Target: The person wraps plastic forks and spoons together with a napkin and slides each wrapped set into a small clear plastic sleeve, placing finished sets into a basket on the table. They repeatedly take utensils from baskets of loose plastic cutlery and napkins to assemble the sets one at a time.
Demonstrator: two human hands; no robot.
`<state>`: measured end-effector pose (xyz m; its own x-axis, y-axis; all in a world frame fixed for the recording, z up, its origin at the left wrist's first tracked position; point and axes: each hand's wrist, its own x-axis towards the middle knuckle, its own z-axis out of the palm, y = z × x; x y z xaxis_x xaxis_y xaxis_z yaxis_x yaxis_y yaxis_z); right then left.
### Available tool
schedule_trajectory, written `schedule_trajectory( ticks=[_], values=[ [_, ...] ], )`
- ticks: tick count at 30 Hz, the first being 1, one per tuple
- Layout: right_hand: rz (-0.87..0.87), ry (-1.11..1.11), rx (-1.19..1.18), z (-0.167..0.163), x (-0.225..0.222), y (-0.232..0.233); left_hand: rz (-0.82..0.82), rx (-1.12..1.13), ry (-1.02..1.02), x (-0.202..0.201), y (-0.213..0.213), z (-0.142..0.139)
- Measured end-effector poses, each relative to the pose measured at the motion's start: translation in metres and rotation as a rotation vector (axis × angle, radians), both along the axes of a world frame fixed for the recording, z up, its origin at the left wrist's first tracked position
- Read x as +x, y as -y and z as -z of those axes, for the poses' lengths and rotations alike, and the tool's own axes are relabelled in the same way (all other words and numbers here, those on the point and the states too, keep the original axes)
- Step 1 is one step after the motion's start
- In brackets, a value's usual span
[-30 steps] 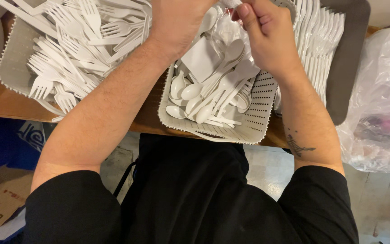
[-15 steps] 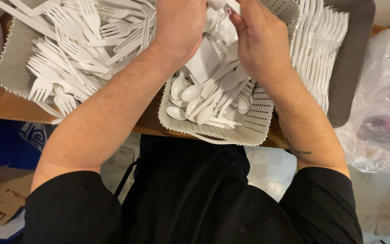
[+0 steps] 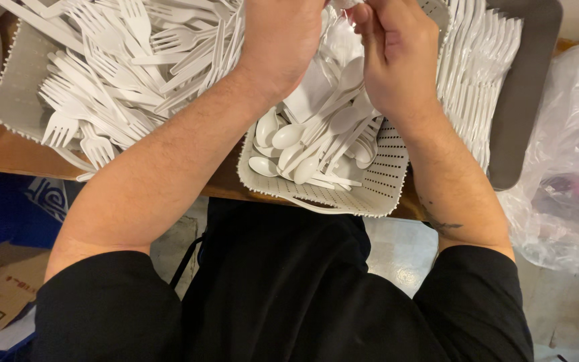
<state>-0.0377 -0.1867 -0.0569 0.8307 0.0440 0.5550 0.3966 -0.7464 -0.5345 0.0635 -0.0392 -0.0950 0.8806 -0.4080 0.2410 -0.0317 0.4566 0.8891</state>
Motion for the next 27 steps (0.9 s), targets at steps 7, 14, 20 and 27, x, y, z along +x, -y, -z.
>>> schedule_trajectory(
  ticks=[7,14,20,27],
  values=[
    [-0.296,-0.659,0.900,0.000,-0.005,0.015,0.301,-0.027,0.102,-0.017,-0.011,-0.021],
    [-0.633,-1.047,1.494,0.008,-0.003,0.034,0.447,-0.034,0.300,-0.020,-0.016,-0.046],
    [-0.713,-1.025,1.417,0.008,-0.004,0.042,0.356,0.011,0.259,-0.017,-0.010,-0.032],
    [-0.363,-0.281,0.797,0.017,0.008,0.033,-0.074,0.490,0.419,-0.014,0.001,-0.007]
  ],
)
